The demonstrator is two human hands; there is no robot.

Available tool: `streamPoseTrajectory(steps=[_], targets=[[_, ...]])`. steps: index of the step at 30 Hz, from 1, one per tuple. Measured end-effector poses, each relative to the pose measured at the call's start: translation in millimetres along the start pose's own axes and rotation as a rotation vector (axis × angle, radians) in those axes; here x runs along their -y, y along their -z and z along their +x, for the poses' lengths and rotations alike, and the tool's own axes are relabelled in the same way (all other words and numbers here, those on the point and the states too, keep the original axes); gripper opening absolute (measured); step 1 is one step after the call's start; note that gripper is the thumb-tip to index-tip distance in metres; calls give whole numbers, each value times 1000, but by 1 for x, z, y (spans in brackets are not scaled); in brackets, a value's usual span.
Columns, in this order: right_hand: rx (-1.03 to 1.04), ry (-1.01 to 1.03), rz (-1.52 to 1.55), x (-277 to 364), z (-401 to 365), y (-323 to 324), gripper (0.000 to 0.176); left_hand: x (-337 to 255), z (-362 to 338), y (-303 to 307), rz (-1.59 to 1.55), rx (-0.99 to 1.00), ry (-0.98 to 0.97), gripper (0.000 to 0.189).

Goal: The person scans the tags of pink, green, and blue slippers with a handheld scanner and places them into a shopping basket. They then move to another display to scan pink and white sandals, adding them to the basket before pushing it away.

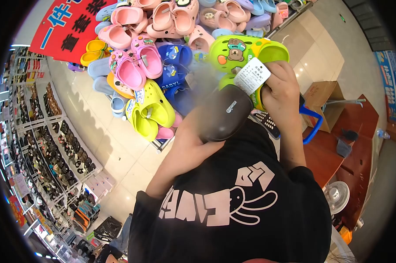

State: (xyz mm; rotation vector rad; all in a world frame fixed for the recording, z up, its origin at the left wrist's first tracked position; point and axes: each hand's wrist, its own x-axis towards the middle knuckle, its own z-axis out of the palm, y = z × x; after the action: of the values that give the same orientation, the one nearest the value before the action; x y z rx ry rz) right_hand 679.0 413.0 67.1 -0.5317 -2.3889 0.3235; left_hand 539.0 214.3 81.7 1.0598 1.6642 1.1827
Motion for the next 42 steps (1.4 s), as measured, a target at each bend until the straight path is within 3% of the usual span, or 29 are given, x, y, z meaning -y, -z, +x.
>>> streamPoseTrajectory(steps=[4,7,11,13,14,17,20,24,30,36,39,42], targets=[[46,-55,5,1,-2,-1,31,7,3,2,-26,7,-38,66],[54,-46,-15,-15,-16,-14,24,13,6,1,-97,-10,0,66],[251,-232,15,-53,-44,-45,13,14,15,1,-221,-43,150,64],[312,-423,82,-75,-53,-59,10,21,17,0,-211,-63,160,63],[333,-455,95,-88,-54,-64,21,23,18,-1,-195,-87,167,62],[254,-475,11,-118,-25,-75,20,19,24,-3,-215,-113,223,60],[96,-329,-8,-143,34,-96,16,21,28,-8,-274,-155,352,59],[-75,-101,-89,-175,106,-155,13,20,32,-22,-367,-273,369,58],[28,24,-192,-217,129,-257,11,16,36,-39,-465,-426,515,58],[161,94,-114,-205,129,-251,12,5,48,-48,-543,-473,631,51],[12,171,-103,-207,121,-266,14,5,53,-53,-550,-512,622,48],[103,149,-158,-218,129,-272,16,5,64,-55,-568,-476,637,48]])
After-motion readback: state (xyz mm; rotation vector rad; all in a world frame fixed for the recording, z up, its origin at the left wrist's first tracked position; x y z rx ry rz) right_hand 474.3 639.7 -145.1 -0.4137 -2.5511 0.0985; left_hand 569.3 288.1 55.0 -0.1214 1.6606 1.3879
